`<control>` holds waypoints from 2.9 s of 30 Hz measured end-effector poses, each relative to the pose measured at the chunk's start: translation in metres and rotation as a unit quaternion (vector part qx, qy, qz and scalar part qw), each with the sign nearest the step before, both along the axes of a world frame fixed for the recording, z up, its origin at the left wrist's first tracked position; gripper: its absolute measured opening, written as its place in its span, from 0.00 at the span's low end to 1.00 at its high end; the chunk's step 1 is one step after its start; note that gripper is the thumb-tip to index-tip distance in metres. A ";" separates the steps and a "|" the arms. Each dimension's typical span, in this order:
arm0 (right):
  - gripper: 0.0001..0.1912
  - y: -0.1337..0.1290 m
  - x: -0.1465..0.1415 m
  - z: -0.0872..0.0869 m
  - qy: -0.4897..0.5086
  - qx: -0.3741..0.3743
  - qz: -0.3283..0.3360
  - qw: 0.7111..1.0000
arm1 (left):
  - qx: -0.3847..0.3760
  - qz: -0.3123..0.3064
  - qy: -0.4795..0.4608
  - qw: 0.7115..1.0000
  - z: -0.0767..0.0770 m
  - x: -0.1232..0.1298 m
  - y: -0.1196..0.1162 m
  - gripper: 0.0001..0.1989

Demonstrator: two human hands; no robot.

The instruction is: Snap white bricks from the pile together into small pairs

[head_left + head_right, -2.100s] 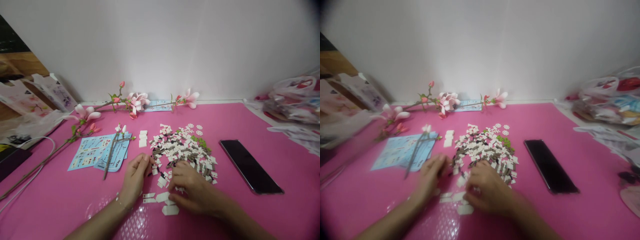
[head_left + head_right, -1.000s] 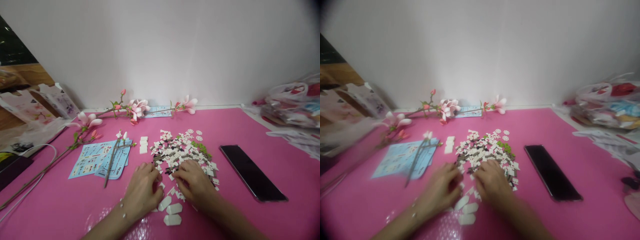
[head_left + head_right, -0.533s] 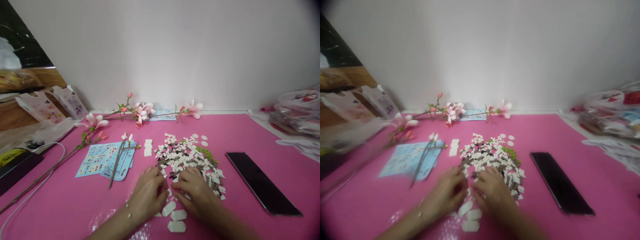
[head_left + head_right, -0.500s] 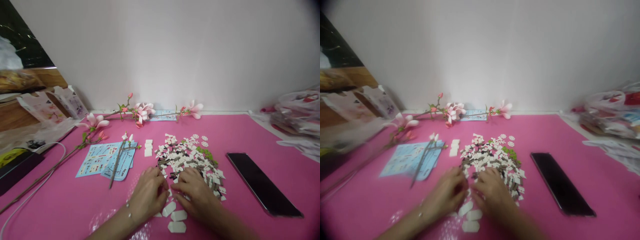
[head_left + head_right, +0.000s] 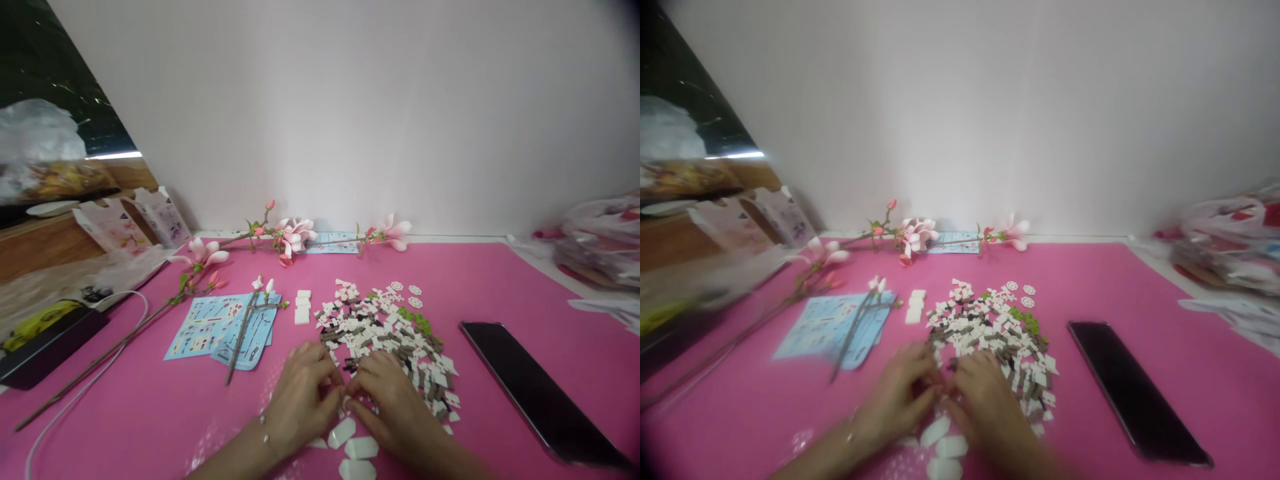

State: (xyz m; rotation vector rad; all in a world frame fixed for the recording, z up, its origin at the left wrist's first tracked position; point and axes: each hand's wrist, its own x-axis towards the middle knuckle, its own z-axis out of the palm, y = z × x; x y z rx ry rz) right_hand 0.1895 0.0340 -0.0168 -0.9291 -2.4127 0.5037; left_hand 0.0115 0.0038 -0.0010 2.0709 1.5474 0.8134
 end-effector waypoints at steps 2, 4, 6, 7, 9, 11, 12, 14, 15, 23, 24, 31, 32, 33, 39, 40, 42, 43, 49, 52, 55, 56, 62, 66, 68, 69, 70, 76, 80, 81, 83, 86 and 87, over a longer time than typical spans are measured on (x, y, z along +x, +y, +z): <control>0.06 0.001 0.000 0.000 0.020 -0.005 -0.004 1.000 | 0.025 0.013 -0.014 1.000 0.003 -0.002 0.001 0.06; 0.07 0.002 0.000 0.001 0.040 -0.002 -0.013 0.999 | 0.061 0.039 -0.056 0.996 0.005 -0.006 0.004 0.06; 0.08 0.004 0.000 0.002 0.055 0.008 -0.026 0.998 | 0.100 0.080 -0.121 0.984 0.007 -0.011 0.007 0.07; 0.08 0.004 0.001 0.002 0.062 0.016 -0.032 0.997 | 0.116 0.105 -0.156 0.975 0.009 -0.014 0.009 0.08; 0.08 0.005 0.002 0.003 0.077 0.031 -0.039 0.996 | 0.142 0.152 -0.199 0.958 0.014 -0.019 0.011 0.09; 0.08 0.006 0.003 0.004 0.094 0.039 -0.042 0.994 | 0.164 0.193 -0.224 0.941 0.019 -0.022 0.012 0.09; 0.08 0.006 0.004 0.004 0.102 0.040 -0.043 0.993 | 0.172 0.211 -0.237 0.933 0.021 -0.022 0.012 0.09; 0.09 0.005 0.005 0.004 0.115 0.036 -0.044 0.992 | 0.183 0.243 -0.260 0.917 0.024 -0.023 0.012 0.09; 0.09 0.005 0.005 0.004 0.118 0.033 -0.044 0.992 | 0.184 0.256 -0.269 0.910 0.025 -0.024 0.012 0.09; 0.10 0.005 0.005 0.003 0.117 0.008 -0.047 0.992 | 0.165 0.311 -0.275 0.895 0.044 -0.028 0.011 0.13; 0.10 0.005 0.006 0.003 0.116 0.008 -0.048 0.992 | 0.160 0.313 -0.269 0.897 0.047 -0.028 0.010 0.14; 0.09 0.004 0.007 -0.001 0.108 0.008 -0.056 0.993 | 0.118 0.250 -0.176 0.945 0.043 -0.039 0.033 0.16; 0.09 0.004 0.007 -0.001 0.109 0.012 -0.055 0.992 | 0.105 0.222 -0.149 0.958 0.039 -0.043 0.042 0.15; 0.09 0.005 0.007 -0.001 0.111 0.016 -0.053 0.992 | 0.091 0.197 -0.118 0.969 0.034 -0.048 0.053 0.14; 0.11 0.006 0.008 0.001 0.114 0.021 -0.065 0.991 | 0.044 0.120 0.063 0.990 0.002 -0.071 0.113 0.12; 0.11 0.006 0.008 0.002 0.114 0.021 -0.067 0.991 | 0.039 0.116 0.082 0.989 -0.003 -0.072 0.119 0.14; 0.11 0.006 0.008 0.001 0.113 0.024 -0.067 0.991 | 0.025 0.113 0.110 0.987 -0.011 -0.071 0.128 0.15; 0.11 0.006 0.008 0.001 0.112 0.028 -0.066 0.991 | 0.020 0.114 0.119 0.986 -0.014 -0.071 0.131 0.15; 0.10 0.006 0.008 -0.001 0.111 0.031 -0.056 0.992 | 0.004 0.130 0.124 0.984 -0.016 -0.072 0.134 0.15; 0.09 0.005 0.008 -0.001 0.113 0.021 -0.058 0.992 | 0.008 0.135 0.093 0.986 -0.010 -0.074 0.128 0.15; 0.08 0.005 0.008 0.000 0.120 -0.003 -0.070 0.990 | 0.015 0.141 0.034 0.989 -0.002 -0.069 0.114 0.12; 0.08 0.005 0.008 0.001 0.122 -0.011 -0.075 0.990 | 0.015 0.144 0.008 0.989 0.001 -0.064 0.108 0.11; 0.09 0.007 0.010 0.004 0.179 -0.066 -0.097 0.977 | -0.069 0.116 -0.195 0.971 0.008 -0.016 0.050 0.09; 0.09 0.008 0.011 0.008 0.230 -0.123 -0.117 0.958 | -0.174 0.088 -0.303 0.933 0.007 0.002 0.022 0.11; 0.09 0.008 0.012 0.009 0.240 -0.129 -0.118 0.955 | -0.207 0.084 -0.338 0.914 0.007 0.004 0.015 0.13; 0.09 0.008 0.012 0.009 0.242 -0.128 -0.117 0.955 | -0.221 0.084 -0.355 0.905 0.007 0.005 0.013 0.14; 0.09 0.008 0.012 0.008 0.243 -0.124 -0.114 0.955 | -0.236 0.088 -0.375 0.892 0.006 0.005 0.012 0.15; 0.05 0.007 0.011 0.006 0.257 -0.031 -0.043 0.965 | -0.284 0.096 -0.479 0.825 0.007 0.008 0.005 0.18; 0.06 0.003 0.007 0.011 0.246 0.020 -0.007 0.969 | -0.275 0.065 -0.489 0.825 0.007 0.008 0.000 0.16; 0.06 0.003 0.006 0.013 0.239 0.030 -0.002 0.970 | -0.272 0.057 -0.489 0.827 0.006 0.007 0.000 0.16; 0.06 0.002 0.004 0.015 0.229 0.049 0.013 0.972 | -0.272 0.049 -0.487 0.829 0.003 0.006 -0.002 0.16; 0.08 0.000 0.003 0.016 0.223 0.068 0.037 0.972 | -0.284 0.056 -0.482 0.827 0.001 0.006 -0.002 0.18; 0.09 0.000 0.003 0.017 0.221 0.069 0.042 0.972 | -0.291 0.059 -0.482 0.824 0.002 0.006 -0.003 0.18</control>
